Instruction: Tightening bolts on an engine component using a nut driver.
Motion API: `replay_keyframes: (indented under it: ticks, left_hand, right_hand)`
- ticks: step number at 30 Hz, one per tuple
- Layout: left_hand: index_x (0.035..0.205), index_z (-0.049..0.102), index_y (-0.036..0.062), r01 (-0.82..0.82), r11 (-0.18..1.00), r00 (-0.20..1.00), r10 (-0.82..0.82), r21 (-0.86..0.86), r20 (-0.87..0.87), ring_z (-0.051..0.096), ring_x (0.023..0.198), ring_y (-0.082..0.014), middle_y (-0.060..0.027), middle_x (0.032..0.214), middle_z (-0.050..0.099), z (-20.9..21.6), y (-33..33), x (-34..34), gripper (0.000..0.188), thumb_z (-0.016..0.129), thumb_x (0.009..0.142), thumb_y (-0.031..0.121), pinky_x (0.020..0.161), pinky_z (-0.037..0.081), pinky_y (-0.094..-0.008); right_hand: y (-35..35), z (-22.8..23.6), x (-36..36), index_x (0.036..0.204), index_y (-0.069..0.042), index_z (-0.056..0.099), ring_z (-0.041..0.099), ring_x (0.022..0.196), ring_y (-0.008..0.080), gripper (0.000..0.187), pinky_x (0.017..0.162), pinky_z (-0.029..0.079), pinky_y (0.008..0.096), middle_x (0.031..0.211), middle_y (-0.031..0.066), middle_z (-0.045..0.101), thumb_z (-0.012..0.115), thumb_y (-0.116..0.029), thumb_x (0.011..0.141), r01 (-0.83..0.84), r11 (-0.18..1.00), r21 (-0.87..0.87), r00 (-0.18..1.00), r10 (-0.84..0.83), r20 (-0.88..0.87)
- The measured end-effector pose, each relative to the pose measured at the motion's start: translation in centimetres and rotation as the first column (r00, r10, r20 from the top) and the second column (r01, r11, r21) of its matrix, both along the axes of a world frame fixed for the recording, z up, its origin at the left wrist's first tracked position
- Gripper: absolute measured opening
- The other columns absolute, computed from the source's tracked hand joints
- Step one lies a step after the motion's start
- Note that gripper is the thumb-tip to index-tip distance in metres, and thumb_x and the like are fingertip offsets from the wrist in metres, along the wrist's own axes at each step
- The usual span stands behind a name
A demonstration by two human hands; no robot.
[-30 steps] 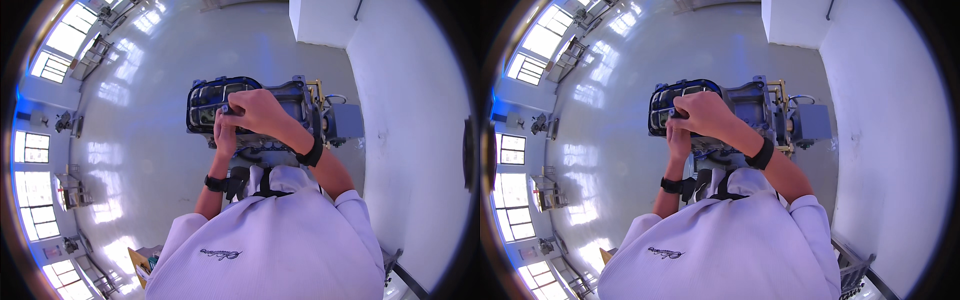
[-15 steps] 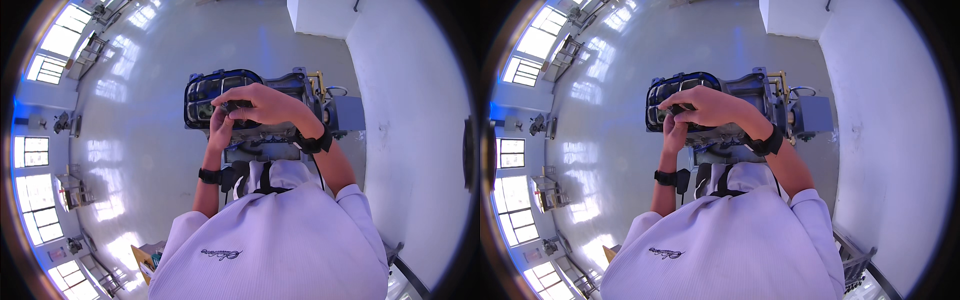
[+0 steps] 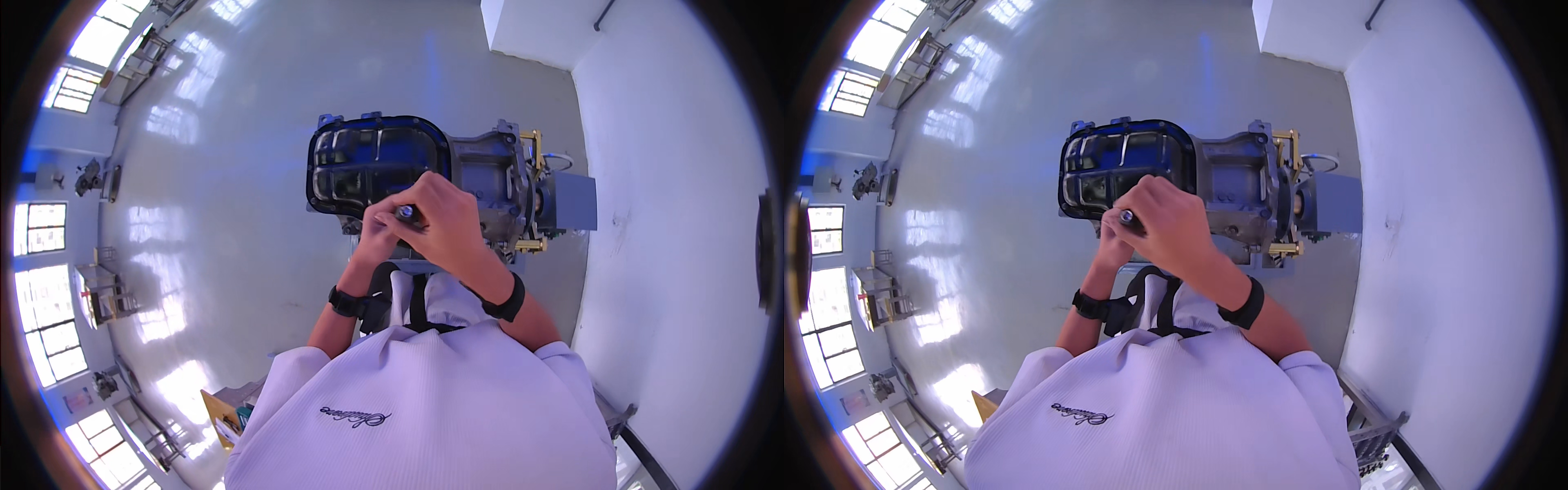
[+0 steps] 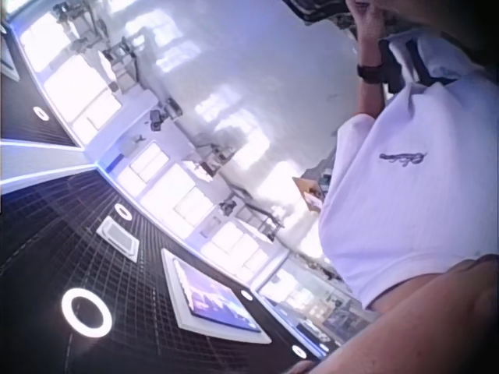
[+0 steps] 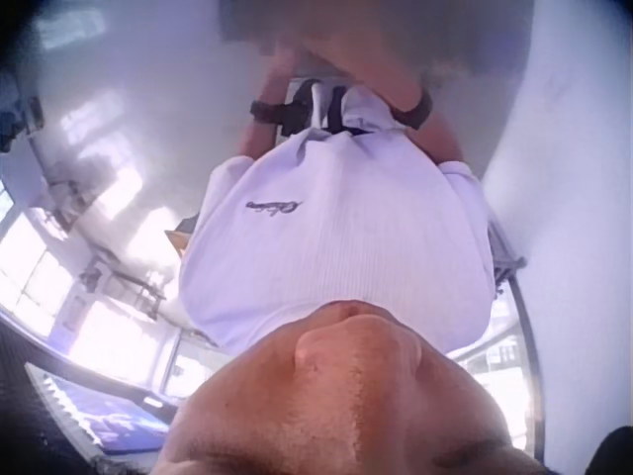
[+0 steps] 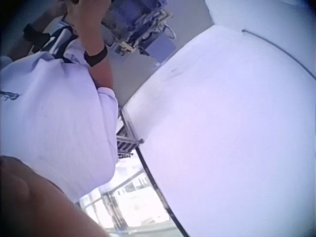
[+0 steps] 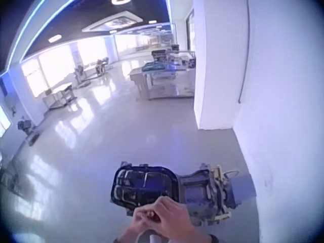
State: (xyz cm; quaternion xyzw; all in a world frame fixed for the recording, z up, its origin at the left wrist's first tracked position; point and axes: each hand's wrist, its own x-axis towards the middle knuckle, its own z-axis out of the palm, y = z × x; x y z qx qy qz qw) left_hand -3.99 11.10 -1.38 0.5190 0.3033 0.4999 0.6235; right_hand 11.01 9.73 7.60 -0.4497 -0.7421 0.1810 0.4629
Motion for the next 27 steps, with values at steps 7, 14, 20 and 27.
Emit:
replay_keyframes:
  ticks: [7, 14, 20, 27]
  left_hand:
    - [0.102, 0.057, -0.0021, 0.520, 0.853, 0.854, -0.519, -0.045, 0.024, 0.056, 0.085, -0.0100, -0.0027, 0.090, 0.059, 0.1, 4.9, -0.9, 0.021, 0.057, 0.091, 0.016, 0.075, 0.048, -0.0255]
    - [0.101, 0.059, -0.0025, 0.272, 0.959, 0.962, -0.270, -0.078, 0.026, 0.059, 0.090, -0.0114, -0.0047, 0.093, 0.063, 0.7, 2.3, -0.5, 0.029, 0.068, 0.087, 0.022, 0.080, 0.049, -0.0287]
    - [0.103, 0.062, 0.0013, 0.166, 0.930, 0.982, -0.127, 0.328, -0.137, 0.065, 0.088, -0.0253, -0.0114, 0.098, 0.065, 0.0, 2.6, -1.1, 0.033, 0.074, 0.074, 0.009, 0.079, 0.051, -0.0322]
    - [0.107, 0.062, -0.0006, 0.073, 0.911, 0.994, -0.033, 0.406, -0.104, 0.065, 0.080, -0.0308, -0.0136, 0.094, 0.065, -0.5, 2.0, 0.4, 0.035, 0.066, 0.072, -0.001, 0.068, 0.052, -0.0328]
  right_hand:
    - [5.2, 0.1, -1.0, 0.092, -0.006, 0.065, 0.059, 0.062, 0.0185, 0.014, 0.056, 0.046, 0.0269, 0.075, 0.0053, 0.061, 0.067, -0.009, 0.079, -0.406, 0.911, 0.071, 0.899, 0.412, -0.148]
    - [0.7, -0.5, -4.3, 0.103, -0.004, 0.065, 0.060, 0.065, 0.0100, 0.017, 0.060, 0.046, 0.0240, 0.074, 0.0072, 0.066, 0.056, -0.015, 0.093, 0.168, 0.872, -0.460, 0.902, -0.325, -0.285]
    - [0.7, -3.1, -7.5, 0.083, -0.001, 0.052, 0.043, 0.051, 0.0077, 0.025, 0.054, 0.040, 0.0229, 0.063, 0.0016, 0.049, 0.052, -0.022, 0.097, 0.668, 0.734, -0.120, 0.612, -0.634, -0.474]
    - [1.3, -1.4, -6.8, 0.080, 0.000, 0.054, 0.049, 0.057, 0.0097, 0.023, 0.057, 0.042, 0.0252, 0.067, 0.0056, 0.056, 0.058, -0.019, 0.092, 0.497, 0.811, -0.309, 0.467, -0.550, -0.692]
